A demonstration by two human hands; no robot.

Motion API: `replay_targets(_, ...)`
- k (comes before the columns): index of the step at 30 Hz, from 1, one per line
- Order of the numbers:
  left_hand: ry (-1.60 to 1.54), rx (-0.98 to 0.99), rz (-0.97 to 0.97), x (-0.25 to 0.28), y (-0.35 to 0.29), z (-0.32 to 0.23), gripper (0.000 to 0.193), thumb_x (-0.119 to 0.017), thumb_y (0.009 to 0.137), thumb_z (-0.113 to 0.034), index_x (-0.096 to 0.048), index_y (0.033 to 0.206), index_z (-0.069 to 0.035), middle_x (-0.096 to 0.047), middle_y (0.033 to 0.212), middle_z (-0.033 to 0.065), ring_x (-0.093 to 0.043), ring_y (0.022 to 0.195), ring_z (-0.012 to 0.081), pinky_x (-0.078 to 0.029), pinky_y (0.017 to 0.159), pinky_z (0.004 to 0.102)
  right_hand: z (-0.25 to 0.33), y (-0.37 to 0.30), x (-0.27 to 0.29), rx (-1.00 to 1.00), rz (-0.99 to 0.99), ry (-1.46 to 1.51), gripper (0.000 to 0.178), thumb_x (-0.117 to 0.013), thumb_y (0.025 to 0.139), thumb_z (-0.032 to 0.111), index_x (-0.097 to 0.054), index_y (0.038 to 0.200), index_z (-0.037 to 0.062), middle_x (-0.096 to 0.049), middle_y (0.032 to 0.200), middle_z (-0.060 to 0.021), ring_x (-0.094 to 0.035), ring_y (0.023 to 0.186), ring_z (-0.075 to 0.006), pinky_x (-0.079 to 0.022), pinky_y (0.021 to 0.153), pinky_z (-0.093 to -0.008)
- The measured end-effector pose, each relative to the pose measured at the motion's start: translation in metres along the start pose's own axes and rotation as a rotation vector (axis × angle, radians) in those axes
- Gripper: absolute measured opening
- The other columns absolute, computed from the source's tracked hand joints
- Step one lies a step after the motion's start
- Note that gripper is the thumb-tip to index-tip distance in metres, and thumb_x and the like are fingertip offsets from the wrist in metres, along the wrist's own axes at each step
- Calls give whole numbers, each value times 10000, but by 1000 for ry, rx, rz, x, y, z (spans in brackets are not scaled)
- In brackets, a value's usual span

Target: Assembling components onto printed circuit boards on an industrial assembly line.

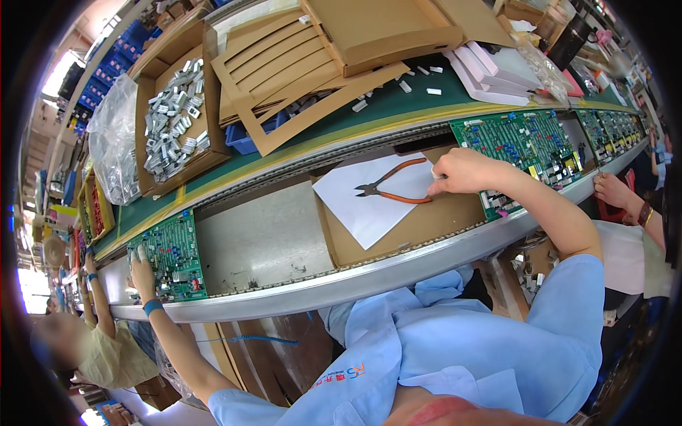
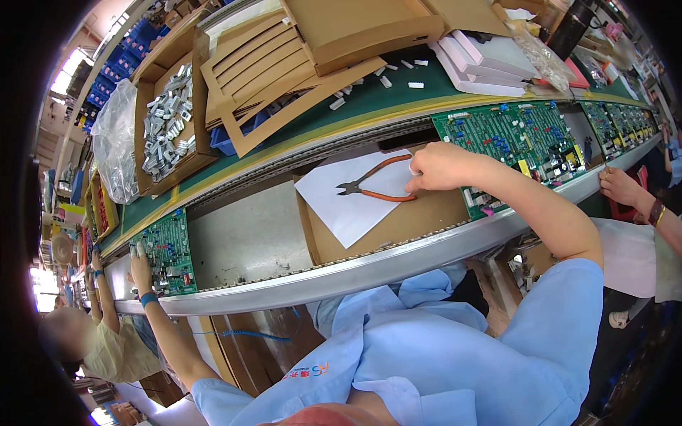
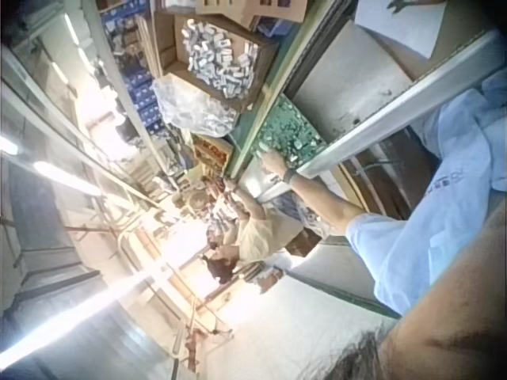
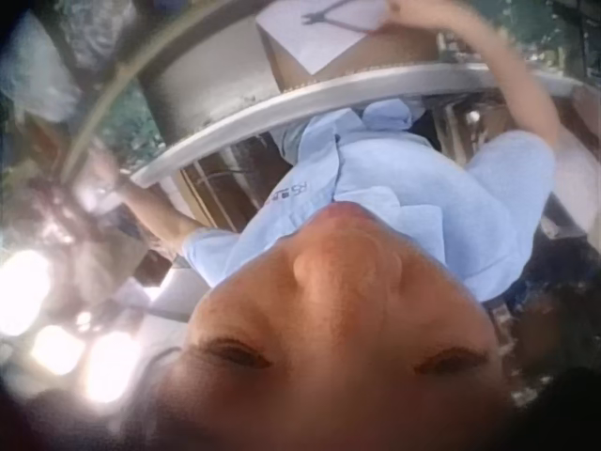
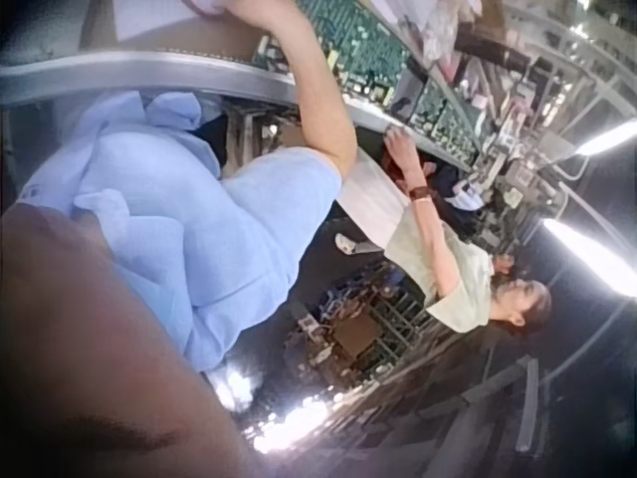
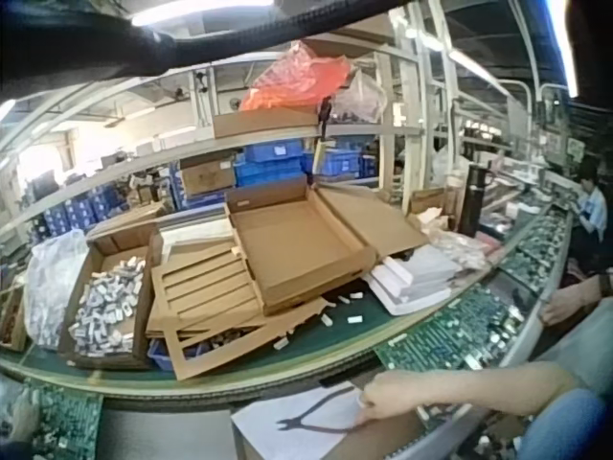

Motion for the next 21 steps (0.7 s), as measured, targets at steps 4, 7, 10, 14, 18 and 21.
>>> replay_targets(4, -23, -63, 55, 13, -32, -17, 675, -286, 951, -592, -418, 1410, -114, -488, 1388, 130, -440, 1290, 332, -104, 1094, 559, -31, -8, -6, -59, -53, -5, 410, -680, 800, 408, -662, 749, 2, -651, 755, -212, -639, 784, -376, -497, 721, -430)
replay_targets(7, -29, -160, 68, 16, -53, -39, 634, -287, 971, -555, -426, 1405, -115, -514, 1368, 118, -455, 1279, 296, -112, 1107, 508, -55, -13, -8, -134, -92, -51, 399, -683, 794, 408, -672, 755, 11, -660, 764, -205, -645, 785, -371, -505, 724, -428)
replay_targets(10, -139, -316, 66, 18, -83, -82, 545, -330, 993, -462, -478, 1360, -87, -581, 1262, 175, -495, 1225, 297, -117, 1116, 475, -75, -20, -8, -185, -143, -104, 390, -695, 773, 411, -675, 757, 21, -665, 776, -205, -652, 788, -367, -511, 717, -436)
replay_targets(14, -183, -492, 76, 45, -131, -136, 534, -356, 995, -437, -482, 1351, -59, -586, 1244, 192, -505, 1206, 289, -121, 1126, 457, -95, -22, -2, -151, -193, 30, 368, -714, 755, 393, -667, 764, 28, -669, 770, -193, -657, 767, -360, -510, 702, -434)
replay_targets(18, -172, -613, 108, 69, -177, -181, 494, -412, 993, -372, -497, 1327, -17, -591, 1232, 197, -518, 1171, 281, -138, 1135, 427, -73, -15, 23, -36, -577, 206, 256, -664, 802, 345, -694, 812, 92, -659, 722, -151, -646, 735, -327, -491, 675, -405)
replay_targets(21, -240, -743, 184, 79, -204, -218, 465, -457, 978, -321, -510, 1307, 4, -655, 1103, 182, -573, 1081, 274, -141, 1134, 440, -61, 1, 42, 32, -784, 117, 270, -650, 819, 347, -683, 957, 117, -660, 892, -134, -639, 858, -305, -499, 736, -419)
Point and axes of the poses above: each hand's wrist, its own y-axis towards the middle knuckle, its own x-axis out of the back of the hand, z = x × y, the point moved 2 cm from there along y, towards the middle knuckle
